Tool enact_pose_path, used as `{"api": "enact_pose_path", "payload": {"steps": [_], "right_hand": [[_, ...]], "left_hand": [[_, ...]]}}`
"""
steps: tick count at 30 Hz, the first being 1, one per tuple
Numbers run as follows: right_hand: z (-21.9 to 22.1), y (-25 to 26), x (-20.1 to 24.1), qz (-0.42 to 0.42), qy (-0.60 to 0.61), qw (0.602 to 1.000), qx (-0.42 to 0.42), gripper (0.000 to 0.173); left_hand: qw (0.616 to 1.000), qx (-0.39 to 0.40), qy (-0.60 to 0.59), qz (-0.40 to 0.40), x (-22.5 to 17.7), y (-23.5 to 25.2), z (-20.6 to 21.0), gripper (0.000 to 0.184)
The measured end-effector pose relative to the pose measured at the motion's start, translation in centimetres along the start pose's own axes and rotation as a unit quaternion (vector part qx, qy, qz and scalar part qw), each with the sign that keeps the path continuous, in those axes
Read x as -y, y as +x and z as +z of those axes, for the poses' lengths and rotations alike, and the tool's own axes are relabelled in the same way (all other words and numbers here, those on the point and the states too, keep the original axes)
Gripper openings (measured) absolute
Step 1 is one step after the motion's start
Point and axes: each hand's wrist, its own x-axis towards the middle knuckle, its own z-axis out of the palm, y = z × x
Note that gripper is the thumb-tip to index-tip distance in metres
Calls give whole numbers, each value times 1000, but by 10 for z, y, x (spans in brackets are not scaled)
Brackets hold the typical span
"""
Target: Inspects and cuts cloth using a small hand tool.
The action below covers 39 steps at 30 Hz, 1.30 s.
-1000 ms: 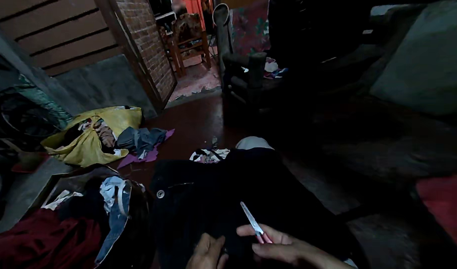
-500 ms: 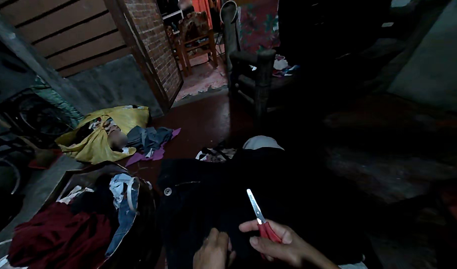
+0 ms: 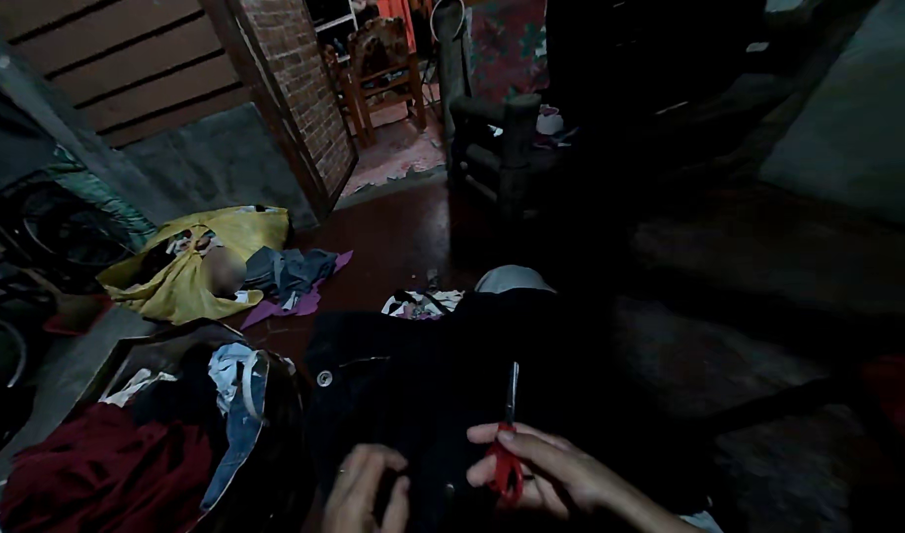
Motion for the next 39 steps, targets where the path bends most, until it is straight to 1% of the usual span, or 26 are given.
{"api": "enact_pose_path", "payload": {"steps": [1,2,3,4,5,6,8,10,12,13,14,15,16,17,20,22,24,26,28,29,31,32,33,34,37,39], "right_hand": [[7,-4,10,16,9,1000,-21,43],[10,-6,15,29,29,999,-31,44],[8,-6,15,34,52,998,-22,47],[1,-3,10,29,79,996,12,50],[-5,-1,7,21,101,994,39,51],[-8,1,5,16,115,992,57,51],[-10,2,7,8,119,990,71,51],[-7,0,12,-4,99,993,63,51],[6,-7,22,-2,65,998,11,45],[8,-9,24,2,50,999,0,43],[9,-9,26,-1,37,999,-4,42],[7,-8,25,-9,26,1000,-9,41],[3,-5,22,-24,21,999,-10,41],[-5,-1,18,-38,21,999,5,41],[-14,5,14,-63,5,998,10,40],[-16,6,15,-79,-27,996,5,38],[-16,6,17,-102,-79,992,-1,36],[-16,5,17,-127,-130,983,4,34],[-17,5,15,-150,-155,976,23,33],[-18,6,14,-159,-162,973,36,33],[-21,8,11,-177,-181,966,59,34],[-23,9,8,-184,-192,962,69,37],[-25,10,6,-189,-209,956,77,40],[-27,11,4,-195,-236,948,83,44],[-29,13,-1,-209,-314,921,93,56],[-26,11,1,-202,-357,906,100,57]], "left_hand": [[998,-25,52,-10,3,-1,-13,22],[994,-35,99,-39,7,-2,-26,27],[987,-29,133,-81,11,-4,-37,35],[981,-10,148,-129,17,-6,-46,43],[975,16,139,-175,23,-9,-52,51],[971,41,109,-211,30,-11,-55,54],[965,94,5,-246,48,-16,-52,53],[954,127,-121,-244,63,-16,-43,43],[938,129,-217,-236,68,-15,-36,32],[923,128,-268,-243,63,-15,-34,27],[905,124,-316,-258,48,-15,-35,22],[890,112,-343,-278,25,-13,-38,19],[880,99,-362,-290,4,-9,-40,19],[874,100,-380,-287,-3,-7,-39,21],[857,134,-442,-228,36,-15,-25,18],[844,117,-466,-238,34,-16,-21,23],[822,100,-500,-254,26,-15,-18,34],[800,73,-523,-283,21,-14,-11,31],[783,32,-525,-332,16,-13,-2,23],[769,17,-540,-343,16,-13,3,18],[727,-2,-609,-317,18,-15,7,15],[714,-1,-639,-285,17,-15,7,20],[715,13,-650,-256,15,-15,6,26],[723,38,-645,-244,12,-16,4,30],[772,129,-550,-290,3,-12,4,26],[783,154,-505,-329,-1,-6,9,32]]}}
